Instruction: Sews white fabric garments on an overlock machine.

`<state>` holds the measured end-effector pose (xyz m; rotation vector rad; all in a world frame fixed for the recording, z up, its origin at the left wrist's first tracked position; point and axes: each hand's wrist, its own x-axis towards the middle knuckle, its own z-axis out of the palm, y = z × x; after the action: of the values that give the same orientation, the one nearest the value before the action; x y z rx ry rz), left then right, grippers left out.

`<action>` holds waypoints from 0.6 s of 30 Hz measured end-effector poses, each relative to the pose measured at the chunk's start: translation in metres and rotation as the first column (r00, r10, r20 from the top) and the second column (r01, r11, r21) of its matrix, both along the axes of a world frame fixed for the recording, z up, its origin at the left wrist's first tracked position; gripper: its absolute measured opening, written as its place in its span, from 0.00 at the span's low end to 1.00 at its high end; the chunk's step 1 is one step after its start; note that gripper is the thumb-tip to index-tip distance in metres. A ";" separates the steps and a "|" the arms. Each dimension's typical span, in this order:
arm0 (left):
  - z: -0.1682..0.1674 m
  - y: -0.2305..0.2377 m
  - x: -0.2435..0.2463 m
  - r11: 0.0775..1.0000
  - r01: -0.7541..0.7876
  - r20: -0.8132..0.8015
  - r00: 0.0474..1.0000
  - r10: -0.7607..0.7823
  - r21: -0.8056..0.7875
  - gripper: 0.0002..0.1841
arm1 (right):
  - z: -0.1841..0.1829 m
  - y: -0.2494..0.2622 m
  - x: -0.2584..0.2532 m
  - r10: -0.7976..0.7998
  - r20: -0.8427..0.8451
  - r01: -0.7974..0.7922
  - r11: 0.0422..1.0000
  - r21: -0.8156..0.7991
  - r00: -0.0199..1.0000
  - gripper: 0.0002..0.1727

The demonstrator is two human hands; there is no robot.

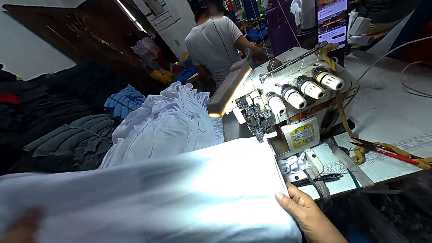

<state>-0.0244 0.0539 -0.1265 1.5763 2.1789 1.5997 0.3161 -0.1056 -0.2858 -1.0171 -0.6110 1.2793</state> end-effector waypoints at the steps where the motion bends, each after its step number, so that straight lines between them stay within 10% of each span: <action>1: -0.024 0.017 -0.032 0.992 0.048 -0.144 0.988 -0.065 -0.118 0.28 | -0.004 -0.001 0.004 -0.001 0.051 0.002 1.000 -0.012 0.999 0.04; 4: -0.054 0.028 -0.044 0.977 0.108 -0.341 0.925 -0.166 -0.183 0.34 | -0.009 -0.009 0.014 -0.039 0.330 0.041 0.999 0.001 0.943 0.05; 10: -0.051 0.018 -0.024 0.957 0.116 -0.321 0.947 -0.026 0.264 0.40 | -0.001 -0.012 0.013 -0.198 0.620 0.101 0.977 0.187 0.759 0.10; 14: -0.047 -0.019 0.066 0.771 0.622 -0.723 0.594 -0.352 0.135 0.25 | -0.007 -0.005 0.011 -0.205 0.636 0.115 0.977 0.180 0.744 0.13; 18: -0.074 -0.036 0.174 0.438 0.896 -0.663 0.286 -0.692 -0.071 0.18 | -0.005 -0.012 0.015 -0.222 0.614 0.093 0.967 0.236 0.758 0.12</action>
<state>0.1496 0.0177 -0.2007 2.9389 0.6858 1.1256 0.3308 -0.1173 -0.2905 -1.3147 -1.1209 0.6793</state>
